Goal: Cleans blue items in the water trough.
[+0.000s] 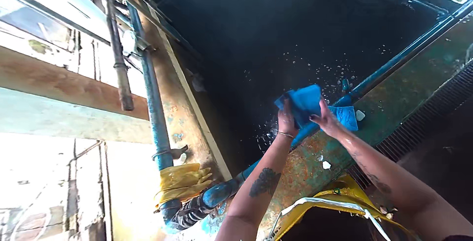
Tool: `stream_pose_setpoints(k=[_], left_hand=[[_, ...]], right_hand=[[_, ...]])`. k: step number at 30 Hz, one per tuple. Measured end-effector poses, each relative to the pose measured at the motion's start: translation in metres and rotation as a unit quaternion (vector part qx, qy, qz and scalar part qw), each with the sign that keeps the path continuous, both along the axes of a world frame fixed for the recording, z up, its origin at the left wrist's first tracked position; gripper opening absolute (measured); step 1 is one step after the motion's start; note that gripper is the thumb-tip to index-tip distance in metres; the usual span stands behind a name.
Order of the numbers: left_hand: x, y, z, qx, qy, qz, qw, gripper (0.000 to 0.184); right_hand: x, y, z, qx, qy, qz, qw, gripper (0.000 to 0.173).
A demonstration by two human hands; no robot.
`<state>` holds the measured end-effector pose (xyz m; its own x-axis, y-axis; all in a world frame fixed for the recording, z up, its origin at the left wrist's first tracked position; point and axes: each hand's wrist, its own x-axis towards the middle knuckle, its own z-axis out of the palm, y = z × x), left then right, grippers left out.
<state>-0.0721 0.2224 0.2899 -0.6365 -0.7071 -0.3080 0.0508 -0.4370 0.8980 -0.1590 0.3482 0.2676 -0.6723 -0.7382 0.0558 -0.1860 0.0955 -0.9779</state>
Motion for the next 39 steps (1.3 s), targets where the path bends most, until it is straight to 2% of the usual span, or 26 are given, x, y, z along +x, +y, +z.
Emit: stream_pose_setpoints(k=[2, 3, 5, 6, 9, 11, 12, 14, 16, 17, 19, 20, 21, 24, 26, 27, 28, 29, 30, 31, 32, 33, 35, 37, 39], left_hand=[[0.001, -0.004, 0.008, -0.115, -0.003, 0.006, 0.993, 0.055], [-0.002, -0.012, 0.006, -0.191, -0.005, 0.044, 0.981, 0.06], [-0.004, -0.03, 0.0, -0.304, -0.062, 0.1, 0.945, 0.046], [0.001, -0.036, -0.008, -0.327, -0.107, 0.1, 0.934, 0.038], [0.02, -0.052, -0.042, -0.334, -0.186, 0.064, 0.922, 0.039], [0.028, -0.069, -0.06, -0.345, -0.213, 0.073, 0.911, 0.037], [0.032, -0.079, -0.068, -0.351, -0.233, 0.079, 0.903, 0.035], [0.032, -0.1, -0.089, -0.321, -0.268, 0.083, 0.905, 0.037], [0.03, -0.121, -0.127, -0.254, -0.312, 0.095, 0.911, 0.048], [0.03, -0.13, -0.148, -0.225, -0.349, 0.092, 0.905, 0.058], [0.032, -0.141, -0.192, -0.169, -0.432, 0.071, 0.883, 0.08], [0.034, -0.144, -0.21, -0.132, -0.463, 0.056, 0.875, 0.085], [0.036, -0.148, -0.224, -0.096, -0.486, 0.033, 0.868, 0.085], [0.035, -0.15, -0.246, -0.007, -0.551, -0.062, 0.832, 0.063], [0.027, -0.156, -0.249, 0.021, -0.587, -0.172, 0.791, 0.056], [0.023, -0.16, -0.246, 0.01, -0.596, -0.232, 0.769, 0.054], [0.021, -0.161, -0.243, -0.013, -0.592, -0.251, 0.766, 0.053], [0.022, -0.162, -0.238, -0.01, -0.557, -0.184, 0.81, 0.052], [0.024, -0.163, -0.235, 0.023, -0.481, -0.047, 0.875, 0.048], [0.026, -0.164, -0.232, 0.081, -0.36, 0.084, 0.926, 0.044], [0.029, -0.166, -0.23, 0.131, -0.226, 0.152, 0.953, 0.044], [0.031, -0.168, -0.221, 0.146, -0.118, 0.159, 0.969, 0.048], [0.021, -0.166, -0.19, 0.066, -0.016, 0.158, 0.985, 0.06], [0.009, -0.166, -0.16, -0.069, -0.012, 0.153, 0.986, 0.077], [0.008, -0.17, -0.132, -0.143, -0.004, 0.118, 0.983, 0.091]], right_hand=[[0.007, -0.027, 0.006, 0.001, -0.021, -0.081, 0.997, 0.083], [0.009, -0.038, 0.006, 0.003, -0.007, -0.12, 0.993, 0.078], [0.015, -0.06, 0.006, 0.007, 0.03, -0.148, 0.988, 0.067], [0.021, -0.069, 0.003, 0.01, 0.073, -0.143, 0.987, 0.058], [0.027, -0.092, -0.006, 0.058, 0.21, -0.031, 0.976, 0.033], [0.009, -0.115, -0.024, 0.152, 0.205, 0.041, 0.966, 0.032], [-0.006, -0.13, -0.034, 0.222, 0.179, 0.076, 0.955, 0.038], [-0.034, -0.162, -0.058, 0.353, 0.139, 0.155, 0.912, 0.05], [-0.053, -0.19, -0.093, 0.426, 0.122, 0.211, 0.872, 0.056], [-0.057, -0.2, -0.111, 0.449, 0.122, 0.224, 0.856, 0.065], [-0.054, -0.211, -0.15, 0.453, 0.119, 0.238, 0.851, 0.095], [-0.048, -0.214, -0.17, 0.447, 0.116, 0.252, 0.851, 0.102], [-0.042, -0.216, -0.186, 0.448, 0.109, 0.274, 0.844, 0.099], [-0.028, -0.22, -0.216, 0.491, 0.051, 0.33, 0.805, 0.073], [-0.024, -0.225, -0.224, 0.515, -0.033, 0.299, 0.803, 0.057], [-0.023, -0.226, -0.228, 0.504, -0.084, 0.262, 0.819, 0.053], [-0.023, -0.227, -0.229, 0.483, -0.146, 0.21, 0.837, 0.052], [-0.024, -0.228, -0.229, 0.447, -0.216, 0.15, 0.855, 0.052], [-0.027, -0.228, -0.228, 0.408, -0.28, 0.108, 0.862, 0.052], [-0.031, -0.226, -0.224, 0.371, -0.348, 0.088, 0.857, 0.052], [-0.036, -0.225, -0.216, 0.318, -0.413, 0.087, 0.849, 0.053], [-0.04, -0.223, -0.205, 0.259, -0.465, 0.119, 0.838, 0.057], [-0.041, -0.219, -0.16, 0.203, -0.459, 0.211, 0.839, 0.062], [-0.032, -0.219, -0.112, 0.197, -0.402, 0.233, 0.864, 0.047], [-0.027, -0.214, -0.08, 0.163, -0.346, 0.254, 0.888, 0.063]])
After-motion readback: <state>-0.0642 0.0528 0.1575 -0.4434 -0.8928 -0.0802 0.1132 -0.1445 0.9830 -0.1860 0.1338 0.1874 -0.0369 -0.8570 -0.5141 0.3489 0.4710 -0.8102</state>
